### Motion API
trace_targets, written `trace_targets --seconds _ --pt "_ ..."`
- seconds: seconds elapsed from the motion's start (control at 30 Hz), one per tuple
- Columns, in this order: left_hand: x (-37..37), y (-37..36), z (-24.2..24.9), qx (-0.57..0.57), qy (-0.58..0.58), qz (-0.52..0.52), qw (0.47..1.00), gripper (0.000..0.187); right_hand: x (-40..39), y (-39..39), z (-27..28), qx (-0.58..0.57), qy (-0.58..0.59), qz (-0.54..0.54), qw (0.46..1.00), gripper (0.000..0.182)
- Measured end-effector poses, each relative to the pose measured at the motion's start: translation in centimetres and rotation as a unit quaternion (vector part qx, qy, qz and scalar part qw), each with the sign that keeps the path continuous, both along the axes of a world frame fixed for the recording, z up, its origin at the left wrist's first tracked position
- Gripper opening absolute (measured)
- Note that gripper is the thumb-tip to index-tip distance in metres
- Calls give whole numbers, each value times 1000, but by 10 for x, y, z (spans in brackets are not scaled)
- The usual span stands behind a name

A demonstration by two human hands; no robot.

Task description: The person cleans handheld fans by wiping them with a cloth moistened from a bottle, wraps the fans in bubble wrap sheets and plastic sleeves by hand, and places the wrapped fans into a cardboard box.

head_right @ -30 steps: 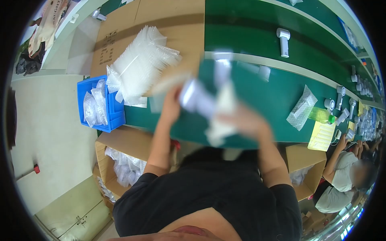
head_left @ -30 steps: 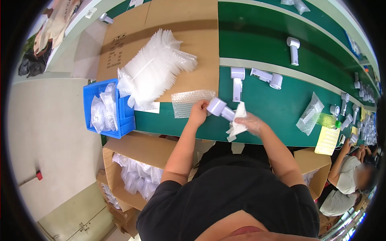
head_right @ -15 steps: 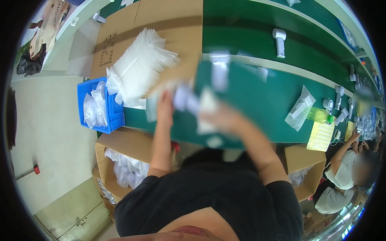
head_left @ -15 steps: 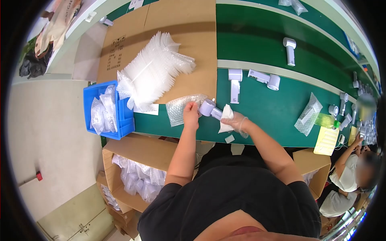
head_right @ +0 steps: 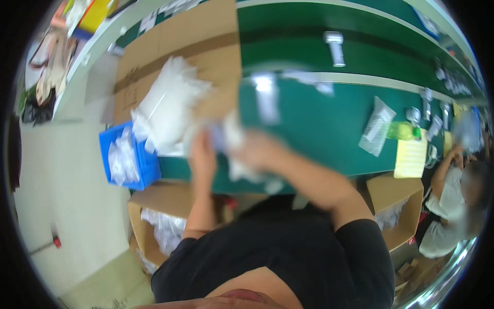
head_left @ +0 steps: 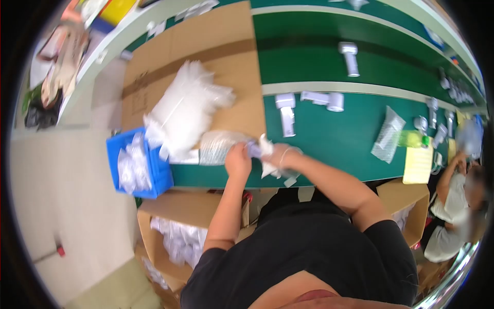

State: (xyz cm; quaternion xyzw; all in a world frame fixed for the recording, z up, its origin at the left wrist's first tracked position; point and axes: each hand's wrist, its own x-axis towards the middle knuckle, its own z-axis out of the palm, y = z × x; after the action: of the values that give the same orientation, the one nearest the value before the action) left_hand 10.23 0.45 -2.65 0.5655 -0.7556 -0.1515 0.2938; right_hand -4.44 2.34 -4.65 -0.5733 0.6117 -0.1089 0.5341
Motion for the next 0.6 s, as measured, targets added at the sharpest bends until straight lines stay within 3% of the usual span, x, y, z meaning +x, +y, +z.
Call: trace_targets --seconds 0.07,0.13,0.17,0.2,0.23,0.27,0.33,0.37,0.4,0.47,0.5,0.53,0.6 --pt "-5 6 -23 -15 20 -4 1000 7 -3 9 59 43 26 -73 996 44" --pt "-6 13 -48 -13 -9 -26 1000 8 -3 31 36 -15 -20 -185 982 41" --pt "-8 15 -57 -7 -37 -43 998 8 -4 39 27 72 -62 -232 968 38" --pt "-14 18 -55 15 -28 -77 996 7 -12 50 40 223 -271 -330 877 35" --pt "-20 19 -50 36 -23 -109 993 7 -10 65 47 245 -354 -412 803 31" --pt "-29 18 -46 58 -155 -166 972 5 -15 76 46 231 -370 -397 807 33" --pt "-52 18 -28 51 -91 -206 973 4 -35 89 43 210 -388 -379 813 35" --pt "-69 21 6 -6 -35 -209 977 3 -46 94 42 75 -203 -324 921 43" --pt "-86 22 34 12 -22 -224 974 3 -55 100 41 -63 -3 -251 966 51" --pt "-115 28 60 9 5 -267 964 6 -80 105 43 -85 73 -234 966 49" --pt "-125 30 59 2 1 -292 957 7 -86 110 36 -128 90 -275 949 42" --pt "-134 32 57 -4 -2 -317 948 8 -93 117 18 -35 -68 -379 922 39" --pt "-148 34 52 -21 -4 -345 938 8 -97 134 -2 56 -227 -482 844 32"
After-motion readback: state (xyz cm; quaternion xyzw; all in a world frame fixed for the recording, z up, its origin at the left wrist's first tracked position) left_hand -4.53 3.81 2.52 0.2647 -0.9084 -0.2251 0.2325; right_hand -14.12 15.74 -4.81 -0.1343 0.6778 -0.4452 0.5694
